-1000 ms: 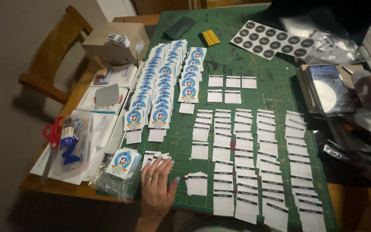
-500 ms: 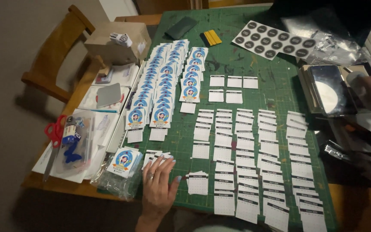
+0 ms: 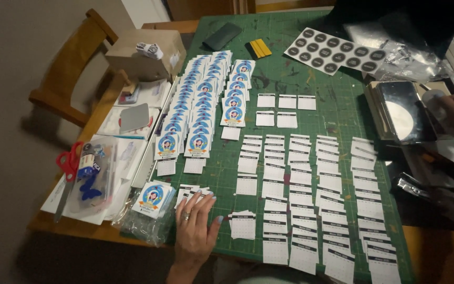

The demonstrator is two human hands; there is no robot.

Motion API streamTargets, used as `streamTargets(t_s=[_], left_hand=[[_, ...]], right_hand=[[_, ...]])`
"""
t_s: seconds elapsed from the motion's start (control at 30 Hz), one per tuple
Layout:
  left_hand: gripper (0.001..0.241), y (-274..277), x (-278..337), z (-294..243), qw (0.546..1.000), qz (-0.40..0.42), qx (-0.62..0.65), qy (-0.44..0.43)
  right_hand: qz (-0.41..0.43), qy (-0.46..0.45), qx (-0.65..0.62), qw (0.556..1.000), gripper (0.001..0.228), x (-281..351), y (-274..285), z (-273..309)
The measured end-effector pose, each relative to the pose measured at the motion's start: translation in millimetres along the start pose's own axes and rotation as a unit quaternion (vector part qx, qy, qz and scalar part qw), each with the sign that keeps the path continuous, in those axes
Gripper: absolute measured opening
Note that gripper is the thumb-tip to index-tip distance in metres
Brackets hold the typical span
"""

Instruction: The person organizes small white rectangular stickers on a green cutting mat, arranging them into neat rows. They use a silver craft knife to trim the edges of the stickers and then sort them into stacks. A smartphone is briefly handled during the process.

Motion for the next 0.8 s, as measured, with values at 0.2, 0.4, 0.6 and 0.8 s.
streamTargets(t_s=[0.2, 0.4, 0.6, 0.8], left_hand=[[0.046, -0.4, -1.4, 0.9, 1.000, -0.008, -0.013, -0.006], [0.045, 0.9, -1.3, -0.8, 1.000, 0.000, -0.016, 0.000], [0.043, 5.5, -2.6, -4.2, 1.000, -0.012, -0.010, -0.009], [0.044, 5.5, -3.5, -3.6, 1.000, -0.017, -0.005, -0.011]], right_hand=[[0.005, 0.026, 0.018, 0.999, 0.049, 5.1, -43.1, 25.1], [0.013, 0.037, 0.040, 0.998, 0.043, -0.5, -38.9, 16.6], [0.008, -0.003, 0.015, 1.000, 0.050, -3.1, -37.6, 11.3], [0.012, 0.004, 0.017, 1.000, 0.047, 0.5, -41.6, 21.5]])
Point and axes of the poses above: each hand's wrist, its own x-axis away from the middle knuckle, its own y-axis out of the back of the hand, z = x × y, the point moved 1 cm from there along -x, towards the middle knuckle, and after that the axes turned 15 degrees about z, right-handed, at the moved point
